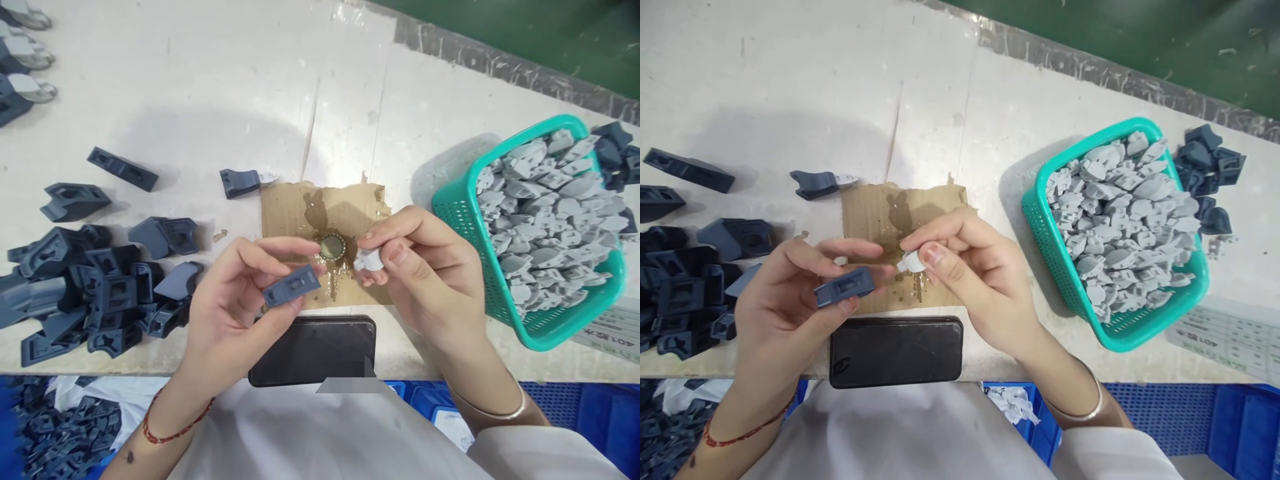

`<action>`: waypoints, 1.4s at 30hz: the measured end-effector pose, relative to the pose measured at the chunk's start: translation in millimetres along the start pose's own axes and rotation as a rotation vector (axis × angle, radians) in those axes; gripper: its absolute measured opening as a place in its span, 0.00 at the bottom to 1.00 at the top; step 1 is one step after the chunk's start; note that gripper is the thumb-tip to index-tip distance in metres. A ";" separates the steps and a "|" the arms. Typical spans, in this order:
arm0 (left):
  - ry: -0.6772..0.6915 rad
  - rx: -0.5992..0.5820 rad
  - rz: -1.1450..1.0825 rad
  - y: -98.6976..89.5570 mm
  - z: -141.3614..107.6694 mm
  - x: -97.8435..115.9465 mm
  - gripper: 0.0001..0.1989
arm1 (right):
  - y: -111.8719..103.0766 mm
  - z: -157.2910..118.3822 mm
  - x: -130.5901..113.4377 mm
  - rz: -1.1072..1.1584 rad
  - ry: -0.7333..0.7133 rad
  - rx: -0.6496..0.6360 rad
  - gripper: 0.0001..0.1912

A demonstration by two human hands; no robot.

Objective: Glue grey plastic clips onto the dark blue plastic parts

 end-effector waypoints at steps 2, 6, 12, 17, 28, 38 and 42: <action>-0.029 -0.044 -0.040 2.7 -1.5 -1.6 0.10 | 1.3 -1.2 -1.5 -0.015 -0.015 -0.001 0.08; -0.027 -0.065 0.064 3.9 -2.7 -0.8 0.13 | 5.8 -2.9 -5.5 -0.044 -0.047 -0.018 0.08; -0.054 -0.168 0.233 3.5 -3.8 0.7 0.17 | 10.2 -3.8 -9.0 -0.083 -0.087 -0.058 0.09; -0.017 -0.203 0.271 2.2 -1.8 4.4 0.11 | 10.8 -4.0 -11.6 -0.142 -0.128 -0.041 0.08; 0.027 -0.355 0.505 12.0 -5.3 -1.5 0.03 | 24.2 -4.3 -18.0 -0.309 -0.200 -0.136 0.07; 0.040 -0.370 0.490 14.7 -3.4 -1.3 0.06 | 32.3 -1.9 -15.5 -0.422 -0.279 -0.267 0.07; 0.008 -0.347 0.441 15.1 -1.9 0.0 0.08 | 33.8 -3.3 -12.6 -0.412 -0.276 -0.274 0.05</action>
Point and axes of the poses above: each hand's wrist, its own z-axis towards the middle knuckle, its own y-axis out of the palm, x = y × z, the point moved 5 cm from there along z, towards the middle knuckle, and after that the axes turned 2 degrees about x, right-handed, at the moved point
